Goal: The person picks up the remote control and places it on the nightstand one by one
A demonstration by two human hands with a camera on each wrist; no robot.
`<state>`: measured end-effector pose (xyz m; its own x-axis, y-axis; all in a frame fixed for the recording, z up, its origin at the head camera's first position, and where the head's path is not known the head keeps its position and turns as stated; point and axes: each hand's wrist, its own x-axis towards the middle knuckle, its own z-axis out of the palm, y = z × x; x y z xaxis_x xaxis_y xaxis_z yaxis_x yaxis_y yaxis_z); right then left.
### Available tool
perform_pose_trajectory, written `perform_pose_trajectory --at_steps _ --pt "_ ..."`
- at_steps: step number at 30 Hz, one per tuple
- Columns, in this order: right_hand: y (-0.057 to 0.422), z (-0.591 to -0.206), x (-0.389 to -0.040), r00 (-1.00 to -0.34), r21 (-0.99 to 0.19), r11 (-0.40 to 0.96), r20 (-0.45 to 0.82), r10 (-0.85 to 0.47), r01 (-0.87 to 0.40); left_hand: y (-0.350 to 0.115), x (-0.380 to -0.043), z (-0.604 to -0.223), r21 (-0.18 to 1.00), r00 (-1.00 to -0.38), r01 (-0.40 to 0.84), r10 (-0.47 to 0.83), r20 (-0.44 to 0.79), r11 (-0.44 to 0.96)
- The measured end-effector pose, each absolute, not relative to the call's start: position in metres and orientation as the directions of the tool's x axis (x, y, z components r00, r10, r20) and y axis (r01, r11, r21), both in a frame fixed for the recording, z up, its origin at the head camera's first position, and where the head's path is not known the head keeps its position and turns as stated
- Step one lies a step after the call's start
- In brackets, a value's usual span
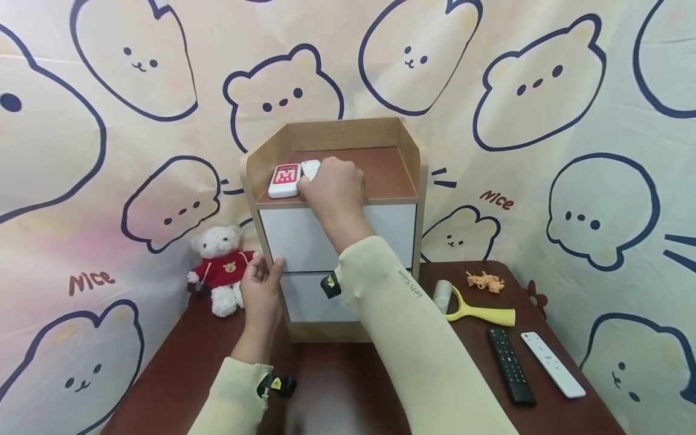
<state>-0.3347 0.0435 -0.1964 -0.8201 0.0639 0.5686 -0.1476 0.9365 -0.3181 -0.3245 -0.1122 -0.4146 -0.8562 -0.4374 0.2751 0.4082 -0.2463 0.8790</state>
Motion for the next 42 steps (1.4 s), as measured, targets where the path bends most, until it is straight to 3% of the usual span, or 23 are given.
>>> perform_pose_trajectory --at_steps 16,26,36,39,42 --pt "0.040 -0.201 -0.333 -0.830 -0.336 0.931 0.553 0.075 -0.140 -0.113 -0.322 -0.414 0.882 -0.861 0.402 -0.427 0.275 -0.244" --pt "0.042 -0.205 -0.333 -0.793 -0.324 0.928 0.607 0.057 -0.182 -0.114 -0.321 -0.414 0.885 -0.860 0.402 -0.429 0.277 -0.234" --pt "0.059 -0.224 -0.324 -0.696 -0.426 0.822 0.716 0.050 -0.379 -0.112 -0.321 -0.415 0.877 -0.857 0.412 -0.431 0.281 -0.247" --pt "0.070 -0.243 -0.312 -0.608 -0.413 0.763 0.793 0.034 -0.497 -0.112 -0.322 -0.415 0.876 -0.856 0.412 -0.435 0.278 -0.251" --pt "0.084 -0.273 -0.297 -0.465 -0.323 0.728 0.885 0.007 -0.605 -0.113 -0.323 -0.416 0.877 -0.855 0.412 -0.437 0.279 -0.248"
